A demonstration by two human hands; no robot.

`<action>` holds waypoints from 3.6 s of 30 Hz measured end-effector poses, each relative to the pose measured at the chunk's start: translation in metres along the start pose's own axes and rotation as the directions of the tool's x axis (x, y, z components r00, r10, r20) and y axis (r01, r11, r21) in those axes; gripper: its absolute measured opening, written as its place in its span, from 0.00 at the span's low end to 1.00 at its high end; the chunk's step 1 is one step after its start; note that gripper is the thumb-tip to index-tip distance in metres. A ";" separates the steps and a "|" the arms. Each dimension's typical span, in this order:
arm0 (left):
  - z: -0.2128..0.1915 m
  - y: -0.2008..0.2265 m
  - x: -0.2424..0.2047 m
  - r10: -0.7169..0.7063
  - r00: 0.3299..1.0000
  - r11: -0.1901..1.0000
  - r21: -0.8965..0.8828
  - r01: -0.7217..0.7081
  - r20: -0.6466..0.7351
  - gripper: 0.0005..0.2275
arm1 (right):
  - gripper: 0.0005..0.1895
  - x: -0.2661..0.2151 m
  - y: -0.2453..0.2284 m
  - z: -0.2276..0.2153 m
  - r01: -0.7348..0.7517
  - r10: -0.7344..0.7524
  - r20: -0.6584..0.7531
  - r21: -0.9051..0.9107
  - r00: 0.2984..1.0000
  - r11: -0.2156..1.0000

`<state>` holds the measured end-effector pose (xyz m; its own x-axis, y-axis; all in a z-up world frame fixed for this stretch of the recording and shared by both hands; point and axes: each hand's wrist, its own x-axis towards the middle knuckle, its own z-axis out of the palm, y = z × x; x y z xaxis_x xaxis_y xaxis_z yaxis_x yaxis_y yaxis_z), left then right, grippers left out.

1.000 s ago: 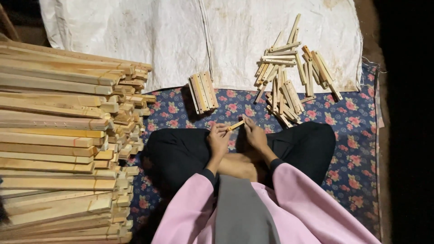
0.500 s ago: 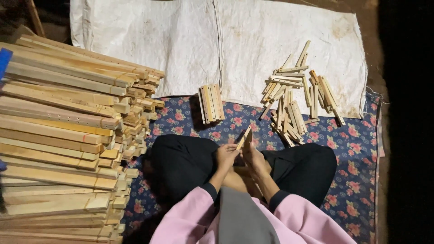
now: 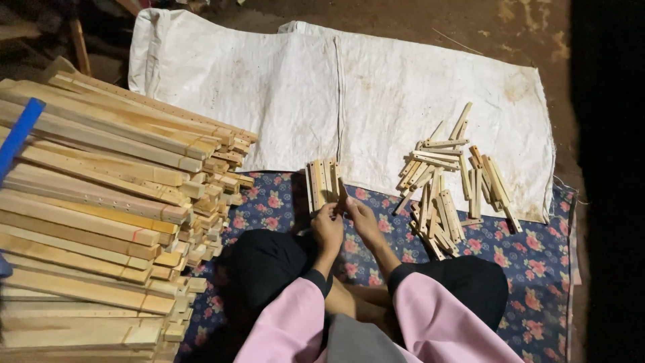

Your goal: A person sits on the floor and uses sandpaper to manually smooth the surfaces of small wooden slats.

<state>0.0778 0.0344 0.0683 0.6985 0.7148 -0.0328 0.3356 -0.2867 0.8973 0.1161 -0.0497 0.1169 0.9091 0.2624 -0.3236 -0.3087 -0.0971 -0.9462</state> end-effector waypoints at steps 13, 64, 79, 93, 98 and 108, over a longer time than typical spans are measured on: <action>-0.011 -0.005 0.022 0.112 0.968 0.991 0.092 -0.093 -0.224 0.15 | 0.27 0.016 0.003 0.012 -0.012 0.012 -0.004 -0.064 1.000 0.998; 0.056 -0.090 -0.091 -0.280 0.931 0.913 -0.235 0.335 0.236 0.10 | 0.34 -0.102 0.057 -0.107 -0.022 -0.028 -0.303 -0.162 0.952 0.987; 0.044 -0.103 -0.083 -0.354 0.842 0.675 -0.512 0.531 0.408 0.14 | 0.24 -0.071 0.089 -0.084 -0.058 0.004 -0.072 -0.773 0.997 0.632; 0.037 -0.093 -0.079 -0.366 0.834 0.610 -0.571 0.550 0.412 0.17 | 0.23 -0.089 0.053 -0.064 0.020 -0.005 0.022 -0.774 1.000 0.633; 0.044 -0.101 -0.081 -0.381 0.833 0.592 -0.586 0.553 0.401 0.16 | 0.23 -0.068 0.086 -0.091 -0.080 0.036 -0.074 -0.771 0.997 0.632; 0.044 -0.097 -0.072 -0.379 0.838 0.615 -0.570 0.546 0.393 0.16 | 0.24 -0.056 0.100 -0.101 -0.118 0.018 -0.140 -0.753 0.990 0.647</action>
<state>0.0229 -0.0178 -0.0359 0.7066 0.4565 -0.5407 0.2273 0.5772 0.7843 0.0628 -0.1708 0.0409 0.9335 0.1238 -0.3366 -0.0968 -0.8168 -0.5688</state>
